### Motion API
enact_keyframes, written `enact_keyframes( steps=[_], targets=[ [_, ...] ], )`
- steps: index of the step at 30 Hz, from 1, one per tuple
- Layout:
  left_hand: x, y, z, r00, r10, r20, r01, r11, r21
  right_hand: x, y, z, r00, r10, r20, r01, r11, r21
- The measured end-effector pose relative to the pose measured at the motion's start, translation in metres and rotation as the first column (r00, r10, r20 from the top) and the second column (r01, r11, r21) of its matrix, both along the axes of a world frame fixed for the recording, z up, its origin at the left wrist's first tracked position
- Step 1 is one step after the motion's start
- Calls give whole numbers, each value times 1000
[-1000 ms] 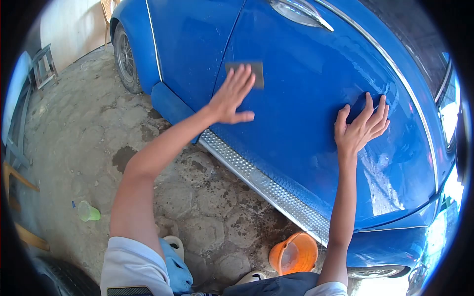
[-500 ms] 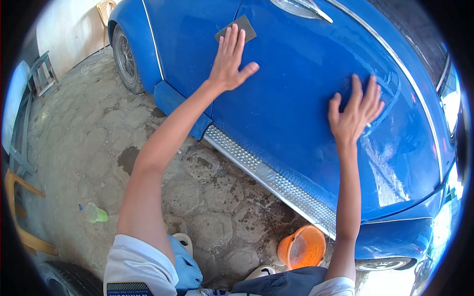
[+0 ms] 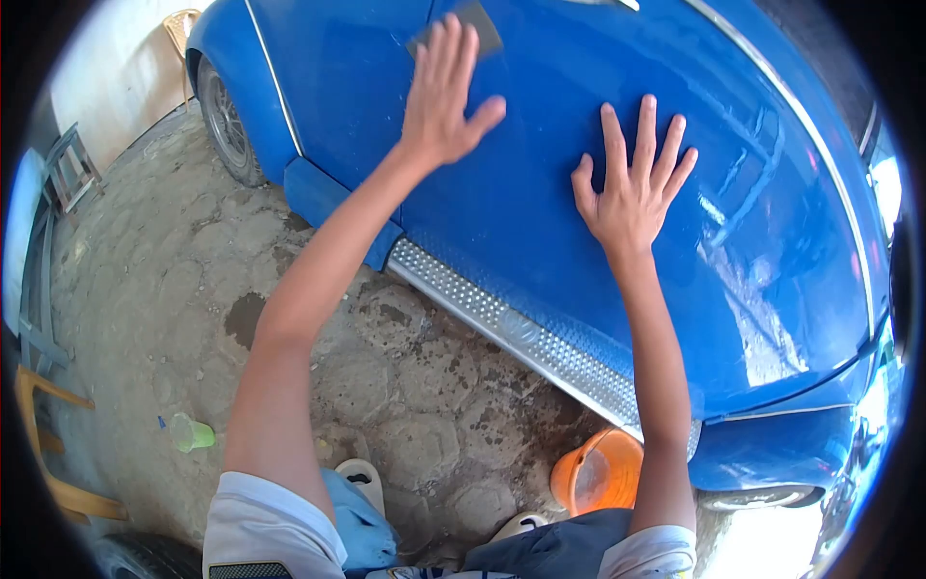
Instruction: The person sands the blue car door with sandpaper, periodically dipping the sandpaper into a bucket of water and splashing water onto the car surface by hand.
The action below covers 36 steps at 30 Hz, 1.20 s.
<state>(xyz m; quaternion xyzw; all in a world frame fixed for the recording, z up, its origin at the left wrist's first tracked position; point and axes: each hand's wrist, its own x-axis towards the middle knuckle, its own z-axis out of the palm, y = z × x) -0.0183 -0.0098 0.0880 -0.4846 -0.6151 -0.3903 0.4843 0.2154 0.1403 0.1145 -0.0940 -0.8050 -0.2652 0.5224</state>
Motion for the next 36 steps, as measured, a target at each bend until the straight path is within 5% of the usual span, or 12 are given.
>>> enact_keyframes(
  steps=[3, 6, 8, 11, 12, 13, 14, 18, 22, 25, 31, 36],
  targets=[
    [18, 20, -14, 999, -38, -22, 40, 995, 96, -3, -2, 0, 1000, -12, -6, 12, 1000, 25],
    [55, 26, -108, 984, -175, -30, 161, 949, -272, -4, 1, 1, 999, 9, -40, -7, 999, 33],
    [50, 21, -154, 983, -99, -156, 23, 903, -429, -2, 1, -1, 1000, 3, -21, -2, 1000, 24],
    [23, -9, -102, 988, -69, -136, -53, 680, -731, -1, 1, 0, 999, 24, -23, -24, 1000, 15],
    [-4, -2, -110, 967, -77, -245, -46, 886, -461, 0, 1, 0, 999, 26, -24, -26, 1000, 13],
    [-14, -6, -88, 981, 14, -195, -108, 869, -482, 1, 1, 1, 1000, 23, -14, -23, 1000, 17],
    [-15, -10, -69, 978, 20, -206, -66, 974, -218, 2, 1, 0, 1000, 19, -5, -19, 1000, 20],
    [-45, -17, 11, 998, 68, -8, -67, 997, 35, 4, 2, 0, 999, 29, 18, -29, 999, 20],
    [-49, -11, 17, 990, -40, 134, 15, 983, 185, 6, 1, -2, 999, 29, 22, -30, 999, 22],
    [-28, -7, -16, 977, -78, 200, 38, 979, 198, 6, -1, -2, 999, 22, 23, -22, 1000, 14],
    [-13, -26, -186, 962, 68, 264, -13, 979, -202, 5, -4, -2, 1000, 17, 15, -17, 1000, 10],
    [-39, -46, -113, 975, 88, 206, -43, 976, -214, 4, -1, -3, 1000, 27, 14, -28, 999, 27]
  ],
)
